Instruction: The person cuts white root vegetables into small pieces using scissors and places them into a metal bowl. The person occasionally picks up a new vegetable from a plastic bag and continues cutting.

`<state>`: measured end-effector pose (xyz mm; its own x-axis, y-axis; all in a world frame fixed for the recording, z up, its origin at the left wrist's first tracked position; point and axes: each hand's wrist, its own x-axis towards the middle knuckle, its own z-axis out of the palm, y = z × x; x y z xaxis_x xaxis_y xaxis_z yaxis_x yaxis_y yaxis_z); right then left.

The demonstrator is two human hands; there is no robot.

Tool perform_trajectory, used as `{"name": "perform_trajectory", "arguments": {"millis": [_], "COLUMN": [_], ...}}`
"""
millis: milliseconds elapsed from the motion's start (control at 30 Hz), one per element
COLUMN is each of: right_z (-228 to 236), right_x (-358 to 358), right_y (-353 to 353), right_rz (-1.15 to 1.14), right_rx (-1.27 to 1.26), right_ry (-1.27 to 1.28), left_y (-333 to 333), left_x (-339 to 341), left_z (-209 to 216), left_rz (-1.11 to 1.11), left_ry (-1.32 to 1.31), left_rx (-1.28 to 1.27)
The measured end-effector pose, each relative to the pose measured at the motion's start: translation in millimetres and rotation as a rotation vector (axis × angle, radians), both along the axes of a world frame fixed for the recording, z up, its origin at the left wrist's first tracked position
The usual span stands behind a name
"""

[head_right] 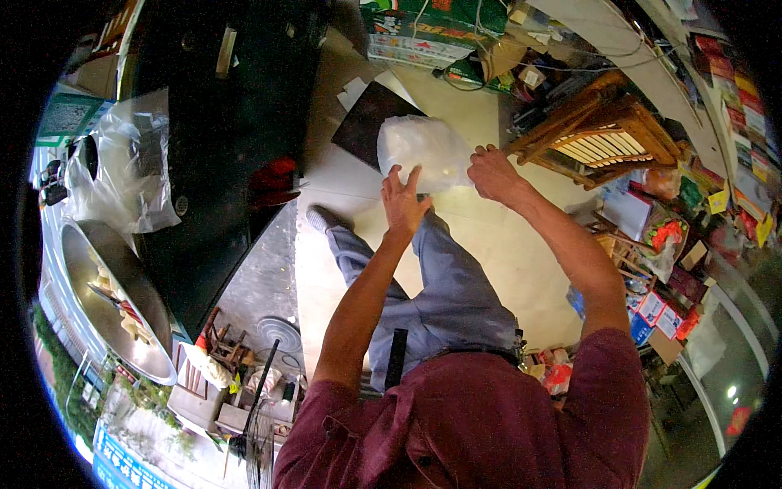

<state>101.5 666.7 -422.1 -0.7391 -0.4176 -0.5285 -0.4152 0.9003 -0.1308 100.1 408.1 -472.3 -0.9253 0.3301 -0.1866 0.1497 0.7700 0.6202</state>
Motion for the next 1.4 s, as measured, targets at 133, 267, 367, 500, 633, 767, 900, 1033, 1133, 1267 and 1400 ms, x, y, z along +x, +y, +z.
{"name": "perform_trajectory", "arguments": {"millis": [133,267,367,500,633,767,900,1033,1133,1267,1400], "right_z": [41,59,62,-18,-108,-118,-132,-131,-126,-136,-177], "right_x": [-5,-19,-49,-66,-50,-73,-104,-111,-112,-109,-101], "right_y": [4,-5,-45,-96,-109,-134,-131,-127,-127,-129,-125], "right_rz": [0.084,-0.006,-0.174,-0.248,-0.214,-0.333,-0.319,-0.270,-0.229,-0.253,-0.618], "right_rx": [-0.005,-0.069,-0.403,-0.551,-0.255,-0.282,-0.254,-0.210,-0.123,-0.192,-0.521], "right_ry": [-0.044,0.135,0.249,-0.088,-0.213,0.120,0.213,0.231,0.155,0.210,0.302], "left_y": [-14,-60,-80,-85,-83,-93,-110,-122,-125,-120,-74], "left_x": [4,-17,-15,-33,-34,-25,-27,-52,-82,-115,-144], "left_z": [-64,-60,-75,-57,-51,-56,-73,-83,-58,-67,-88], "left_rz": [-0.101,0.044,0.490,0.888,1.138,0.962,0.825,0.800,0.733,0.656,0.512], "left_ry": [-0.127,-0.291,-0.558,-0.556,-0.519,-0.619,-0.653,-0.601,-0.575,-0.449,-0.527], "left_rx": [0.158,0.487,0.839,1.081,1.331,1.556,1.486,1.526,1.438,1.260,1.015]}}
